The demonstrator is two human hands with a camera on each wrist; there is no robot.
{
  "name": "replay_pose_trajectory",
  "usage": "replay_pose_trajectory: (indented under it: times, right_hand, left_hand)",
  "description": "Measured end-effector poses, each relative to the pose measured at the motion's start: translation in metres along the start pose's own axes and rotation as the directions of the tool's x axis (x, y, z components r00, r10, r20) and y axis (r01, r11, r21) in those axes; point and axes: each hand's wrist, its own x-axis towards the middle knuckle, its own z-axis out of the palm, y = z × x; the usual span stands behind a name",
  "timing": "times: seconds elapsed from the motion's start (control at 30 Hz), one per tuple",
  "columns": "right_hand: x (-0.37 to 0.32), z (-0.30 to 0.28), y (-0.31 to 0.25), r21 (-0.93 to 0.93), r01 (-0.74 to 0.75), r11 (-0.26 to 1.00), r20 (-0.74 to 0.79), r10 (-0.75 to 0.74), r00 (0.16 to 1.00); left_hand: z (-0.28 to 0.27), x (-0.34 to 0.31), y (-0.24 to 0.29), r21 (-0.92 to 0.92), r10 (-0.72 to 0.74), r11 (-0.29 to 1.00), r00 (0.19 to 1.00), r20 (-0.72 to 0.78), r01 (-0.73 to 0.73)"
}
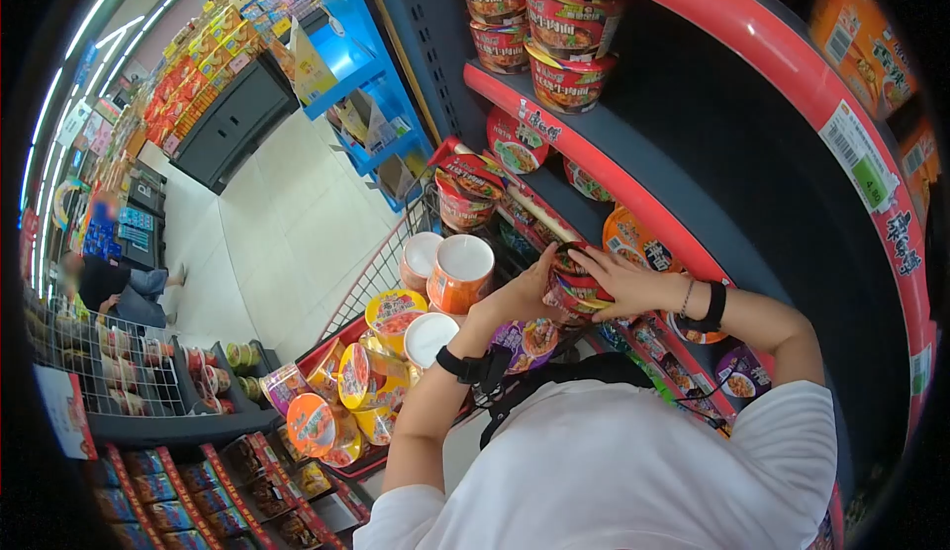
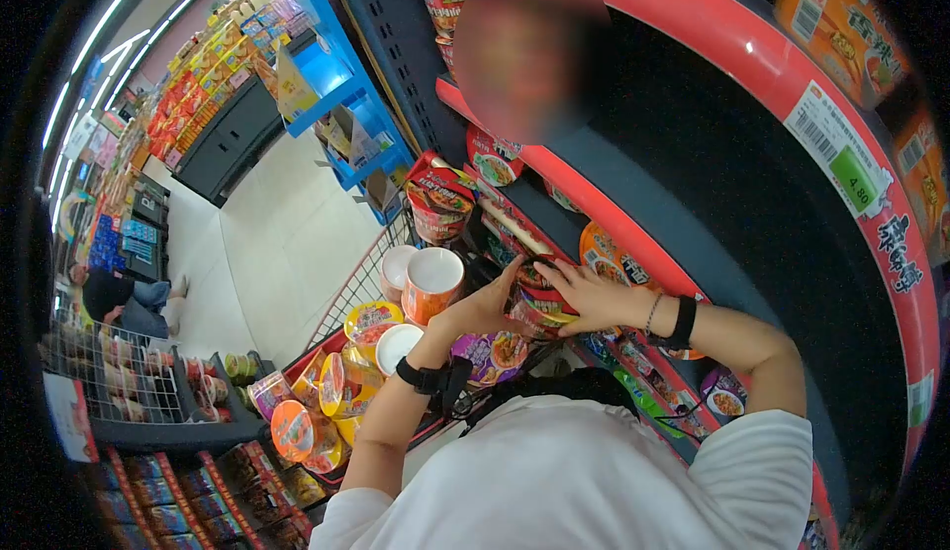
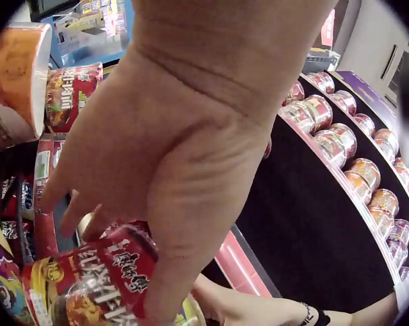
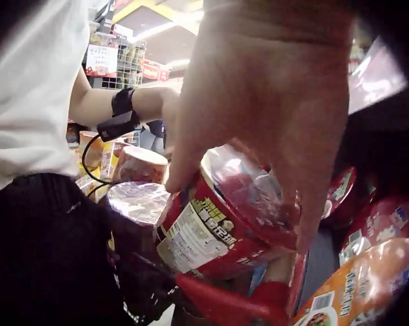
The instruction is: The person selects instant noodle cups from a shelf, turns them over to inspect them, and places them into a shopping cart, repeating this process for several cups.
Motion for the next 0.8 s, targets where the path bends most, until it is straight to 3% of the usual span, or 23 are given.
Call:
replay_pose_trajectory:
  times: [0.07,0.1,0.13,0.17,0.2,0.27,0.3,0.33,0.4,0.47,0.53,0.57,0.63,0.67,0.73,0.77,0.8]
  right_hand:
    - [0.006,-0.013,-0.002,-0.054,-0.009,0.999,0.010,0.010,1.000]
    - [0.009,-0.022,0.000,0.160,-0.049,0.986,0.064,0.039,0.997]
    - [0.010,-0.026,0.001,0.364,-0.096,0.926,0.122,0.055,0.991]
    - [0.010,-0.016,0.010,0.336,0.004,0.942,-0.019,0.002,1.000]
    - [0.010,-0.023,0.008,0.337,0.006,0.941,-0.024,0.002,1.000]
    - [0.010,-0.043,0.000,0.584,-0.116,0.804,0.094,0.075,0.993]
    - [0.011,-0.036,0.009,0.625,-0.003,0.781,-0.001,0.005,1.000]
    - [0.009,-0.052,-0.002,0.626,0.000,0.780,-0.005,0.003,1.000]
    - [0.000,-0.093,-0.028,0.687,-0.301,0.661,0.244,0.180,0.953]
    - [0.001,-0.096,-0.029,0.711,-0.302,0.636,0.250,0.173,0.953]
    - [0.008,-0.079,-0.013,0.698,0.115,0.706,-0.138,-0.024,0.990]
    - [0.007,-0.079,-0.010,0.696,0.119,0.708,-0.140,-0.029,0.990]
    - [0.006,-0.089,-0.011,0.467,0.270,0.842,-0.347,-0.106,0.932]
    - [0.003,-0.096,-0.013,0.462,0.273,0.844,-0.352,-0.108,0.930]
    - [-0.008,-0.111,-0.021,0.202,0.228,0.952,-0.647,-0.045,0.761]
    - [-0.013,-0.113,-0.026,0.490,0.189,0.851,-0.607,0.177,0.775]
    - [-0.015,-0.115,-0.028,0.486,0.189,0.853,-0.610,0.177,0.772]
  left_hand:
    - [0.007,0.003,-0.015,-0.012,0.142,0.989,0.983,-0.119,-0.144]
    - [0.004,-0.001,-0.010,-0.055,0.153,0.985,0.976,-0.155,-0.163]
    - [-0.001,-0.004,-0.004,-0.054,0.150,0.986,0.977,-0.153,-0.160]
    - [-0.007,-0.006,0.003,-0.223,0.040,0.972,0.989,-0.139,-0.071]
    - [-0.012,-0.009,0.008,-0.382,-0.065,0.924,0.992,-0.108,0.019]
    - [-0.018,-0.014,0.012,-0.321,-0.049,0.947,0.984,-0.172,-0.009]
    - [-0.021,-0.016,0.012,-0.348,-0.008,0.935,0.974,-0.226,-0.073]
    - [-0.025,-0.019,0.017,-0.371,0.031,0.918,0.959,-0.280,-0.138]
    - [-0.030,-0.026,0.028,-0.387,0.032,0.909,0.952,-0.304,-0.155]
    - [-0.031,-0.032,0.038,-0.416,-0.028,0.898,0.926,-0.377,-0.142]
    - [-0.035,-0.040,0.055,-0.436,-0.081,0.895,0.928,-0.363,-0.093]
    - [-0.037,-0.041,0.062,-0.397,-0.072,0.912,0.914,-0.399,-0.101]
    - [-0.039,-0.040,0.073,-0.318,0.003,0.929,0.864,-0.504,-0.189]
    - [-0.040,-0.037,0.078,-0.312,0.009,0.930,0.862,-0.507,-0.193]
    - [-0.040,-0.029,0.091,-0.379,0.104,0.821,0.764,-0.637,-0.427]
    - [-0.042,-0.024,0.099,-0.309,0.143,0.838,0.728,-0.671,-0.450]
    - [-0.044,-0.016,0.106,-0.306,0.148,0.837,0.727,-0.670,-0.453]
